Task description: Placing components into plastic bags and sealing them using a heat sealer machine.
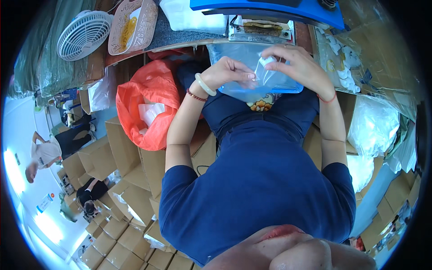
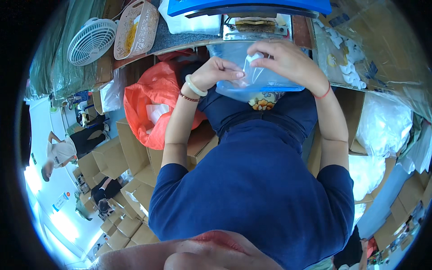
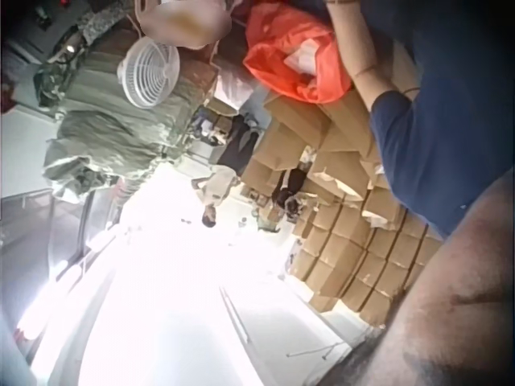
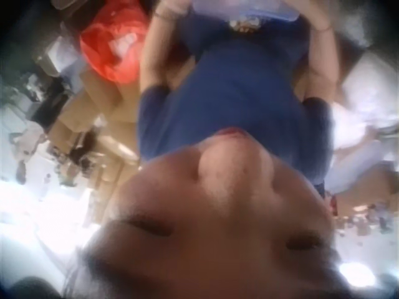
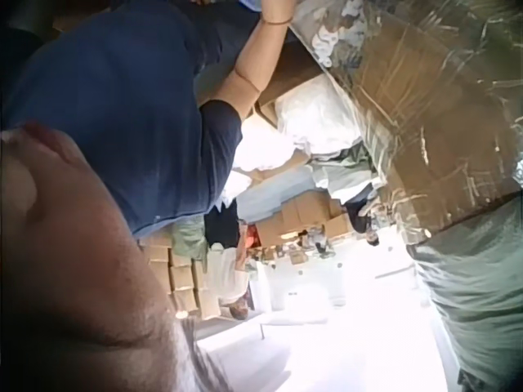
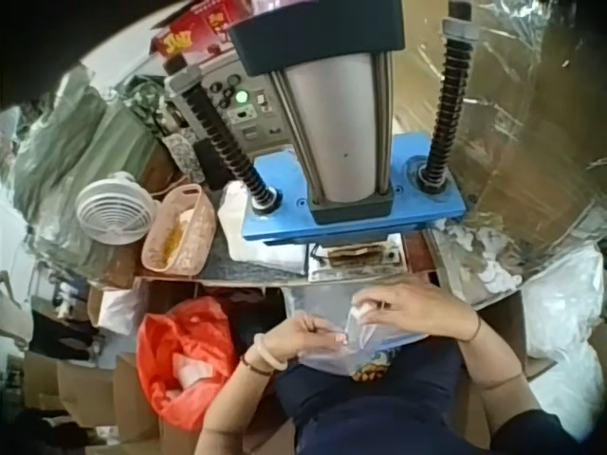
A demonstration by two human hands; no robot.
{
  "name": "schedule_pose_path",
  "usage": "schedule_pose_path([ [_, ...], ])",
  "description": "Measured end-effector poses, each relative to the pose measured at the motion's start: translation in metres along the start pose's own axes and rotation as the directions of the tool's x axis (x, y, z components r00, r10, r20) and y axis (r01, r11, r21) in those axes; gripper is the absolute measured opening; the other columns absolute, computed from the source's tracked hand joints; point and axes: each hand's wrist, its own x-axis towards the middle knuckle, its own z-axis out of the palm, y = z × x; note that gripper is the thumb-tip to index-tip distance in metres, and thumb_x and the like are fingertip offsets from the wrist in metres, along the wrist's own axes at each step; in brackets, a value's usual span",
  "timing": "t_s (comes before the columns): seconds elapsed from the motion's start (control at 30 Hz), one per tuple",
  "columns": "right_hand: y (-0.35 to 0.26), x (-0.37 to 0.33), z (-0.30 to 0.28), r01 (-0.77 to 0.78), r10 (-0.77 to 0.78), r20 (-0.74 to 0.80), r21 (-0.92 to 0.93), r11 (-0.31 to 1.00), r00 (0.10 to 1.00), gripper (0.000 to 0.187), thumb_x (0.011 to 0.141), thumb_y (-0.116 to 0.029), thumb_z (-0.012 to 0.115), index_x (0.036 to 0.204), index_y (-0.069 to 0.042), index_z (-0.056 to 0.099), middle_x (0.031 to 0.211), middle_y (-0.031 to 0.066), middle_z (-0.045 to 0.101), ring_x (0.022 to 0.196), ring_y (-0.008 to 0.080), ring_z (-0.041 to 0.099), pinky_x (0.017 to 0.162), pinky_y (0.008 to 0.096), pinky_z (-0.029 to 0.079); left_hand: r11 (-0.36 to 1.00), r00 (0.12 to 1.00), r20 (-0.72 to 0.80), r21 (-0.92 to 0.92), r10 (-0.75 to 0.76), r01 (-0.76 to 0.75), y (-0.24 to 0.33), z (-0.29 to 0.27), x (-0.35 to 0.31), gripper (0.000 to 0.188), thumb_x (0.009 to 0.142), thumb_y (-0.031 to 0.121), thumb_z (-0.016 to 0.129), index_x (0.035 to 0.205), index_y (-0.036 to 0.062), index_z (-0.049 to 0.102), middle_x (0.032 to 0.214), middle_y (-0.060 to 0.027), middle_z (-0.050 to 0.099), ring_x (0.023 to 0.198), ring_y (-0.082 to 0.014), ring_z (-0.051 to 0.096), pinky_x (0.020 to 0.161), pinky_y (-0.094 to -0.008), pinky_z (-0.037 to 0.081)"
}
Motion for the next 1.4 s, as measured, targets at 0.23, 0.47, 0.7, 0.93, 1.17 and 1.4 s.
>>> schedule_pose_path([
  [0.23, 0.047, -0.033, -0.009, -0.509, -0.007, -0.723, -0.493, 0.706, 0.691, 0.024, 0.094, -0.024, 0.059, 0.112, -0.011, 0.067, 0.106, 0.0119, 0.068, 0.093, 0.0328, 0.065, 0.081, 0.0428, 0.051, 0.864, 0.979, -0.196, -0.481, 0.061, -0.15, -0.006, -0.023, 0.063, 0.026, 0.091, 0.006, 0.066, 0.113, -0.0066, 0.066, 0.107, -0.0125, 0.07, 0.094, -0.0186, 0.069, 0.084, -0.0298, 0.056],
  [0.47, 0.143, -0.064, -0.012, -0.65, 0.008, -0.756, -0.557, 0.517, 0.654, 0.02, 0.091, -0.015, 0.061, 0.109, -0.013, 0.068, 0.102, 0.0127, 0.066, 0.096, 0.0331, 0.06, 0.085, 0.0427, 0.047, 0.979, 0.908, -0.367, 0.106, 0.203, -0.176, -0.012, -0.036, 0.063, 0.03, 0.089, 0.015, 0.073, 0.108, -0.0075, 0.068, 0.101, -0.0119, 0.071, 0.085, -0.0174, 0.069, 0.078, -0.036, 0.059],
  [0.7, 0.142, -0.07, -0.017, -0.593, -0.025, -0.71, -0.606, 0.53, 0.703, 0.02, 0.089, -0.018, 0.066, 0.105, -0.006, 0.067, 0.101, 0.0143, 0.066, 0.092, 0.0325, 0.061, 0.085, 0.0415, 0.046, -0.082, 0.486, -0.009, 0.983, 0.874, 0.164, -0.041, -0.1, 0.028, 0.045, 0.081, 0.017, 0.074, 0.123, 0.0077, 0.062, 0.131, -0.011, 0.06, 0.117, -0.0293, 0.057, 0.094, -0.0436, 0.046],
  [0.93, 0.104, -0.065, -0.013, -0.563, 0.162, -0.836, -0.198, 0.802, 0.525, 0.032, 0.088, -0.028, 0.073, 0.107, -0.003, 0.067, 0.099, 0.0107, 0.066, 0.082, 0.0227, 0.061, 0.076, 0.035, 0.049, 0.264, 0.298, -0.272, 0.962, 0.915, 0.068, -0.027, -0.081, 0.002, 0.015, 0.081, 0.001, 0.071, 0.096, 0.002, 0.074, 0.096, -0.0101, 0.074, 0.09, -0.0228, 0.069, 0.079, -0.0313, 0.054],
  [1.17, 0.036, -0.058, 0.04, -0.143, 0.201, -0.597, 0.144, 0.979, 0.776, 0.024, 0.09, -0.011, 0.069, 0.114, -0.006, 0.068, 0.105, 0.0064, 0.065, 0.088, 0.013, 0.06, 0.078, 0.0254, 0.049, 0.795, 0.493, -0.632, 0.55, 0.597, -0.258, -0.007, -0.009, -0.01, 0.016, 0.083, 0.008, 0.078, 0.096, -0.0011, 0.075, 0.082, 0.0006, 0.071, 0.073, -0.0038, 0.059, 0.068, -0.0186, 0.048],
  [1.4, -0.029, -0.017, 0.013, 0.101, -0.04, -0.529, 0.086, 0.991, 0.847, 0.026, 0.085, -0.008, 0.072, 0.11, -0.002, 0.068, 0.102, 0.0069, 0.068, 0.09, 0.0154, 0.061, 0.079, 0.0268, 0.049, 0.832, 0.662, -0.526, 0.466, 0.533, -0.299, 0.004, 0.023, -0.009, 0.018, 0.083, 0.01, 0.078, 0.097, -0.0019, 0.075, 0.082, -0.0001, 0.07, 0.072, -0.0029, 0.058, 0.065, -0.0177, 0.046],
])
